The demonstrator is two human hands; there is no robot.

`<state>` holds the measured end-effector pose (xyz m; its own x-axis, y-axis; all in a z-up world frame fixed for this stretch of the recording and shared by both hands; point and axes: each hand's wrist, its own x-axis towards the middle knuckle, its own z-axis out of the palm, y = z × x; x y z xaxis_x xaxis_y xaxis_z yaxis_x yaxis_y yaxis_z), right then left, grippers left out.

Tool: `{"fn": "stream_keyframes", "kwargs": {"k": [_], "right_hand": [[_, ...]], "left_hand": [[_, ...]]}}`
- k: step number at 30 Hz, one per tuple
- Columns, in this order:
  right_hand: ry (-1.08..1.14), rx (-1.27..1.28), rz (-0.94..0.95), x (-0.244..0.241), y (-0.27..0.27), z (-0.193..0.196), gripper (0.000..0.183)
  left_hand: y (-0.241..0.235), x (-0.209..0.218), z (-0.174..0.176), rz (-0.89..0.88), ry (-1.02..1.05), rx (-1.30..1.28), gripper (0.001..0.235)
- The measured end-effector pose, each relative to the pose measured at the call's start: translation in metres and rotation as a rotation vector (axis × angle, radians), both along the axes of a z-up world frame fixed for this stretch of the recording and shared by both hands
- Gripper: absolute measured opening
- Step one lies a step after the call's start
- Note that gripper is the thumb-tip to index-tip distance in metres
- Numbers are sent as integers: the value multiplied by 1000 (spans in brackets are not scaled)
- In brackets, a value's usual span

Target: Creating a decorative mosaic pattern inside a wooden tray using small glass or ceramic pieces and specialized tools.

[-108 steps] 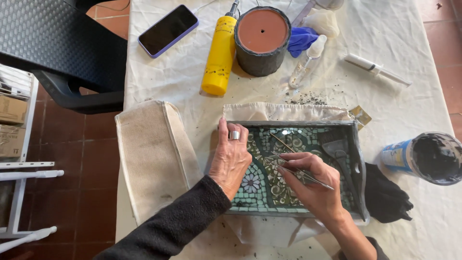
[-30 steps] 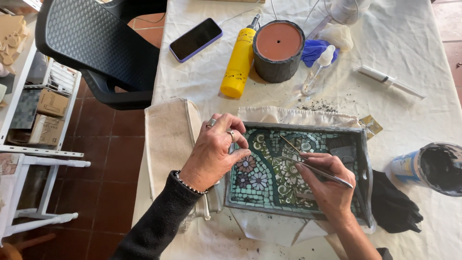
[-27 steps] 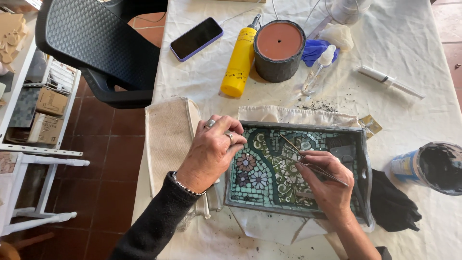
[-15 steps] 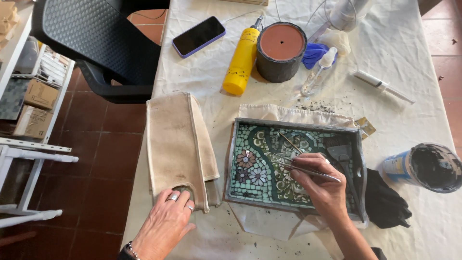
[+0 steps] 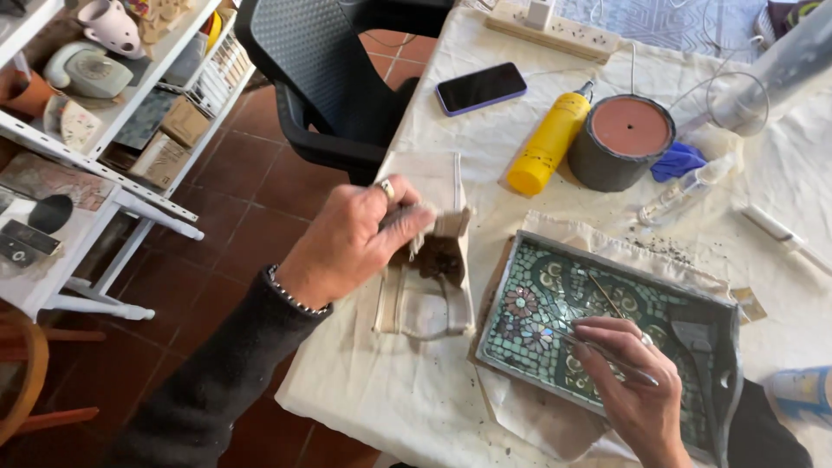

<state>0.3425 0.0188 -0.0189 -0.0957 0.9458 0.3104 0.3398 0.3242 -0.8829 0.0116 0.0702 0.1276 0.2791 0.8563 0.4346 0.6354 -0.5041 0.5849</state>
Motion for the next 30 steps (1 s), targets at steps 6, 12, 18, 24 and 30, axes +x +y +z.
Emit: {"fn": "stream_keyframes", "kwargs": {"k": [6,12,18,24,30], "right_hand": [[-70,43,12,-9,2,19,16],[-8,61,-153,-10,-17,30,16],[-110,392,-98,57,-47,-65,42],[-514,-233,692,51,-53,-131,29],[-328,369,271,-41,-55,-34,12]], "left_hand": [[27,-8,42,215,252,544,18],[-47,63,16,135,5,181,17],[-93,66,8,81,-142,-239,15],[-95,55,31,221,-50,-165,12],[-94,45,42,343,85,23,13]]}}
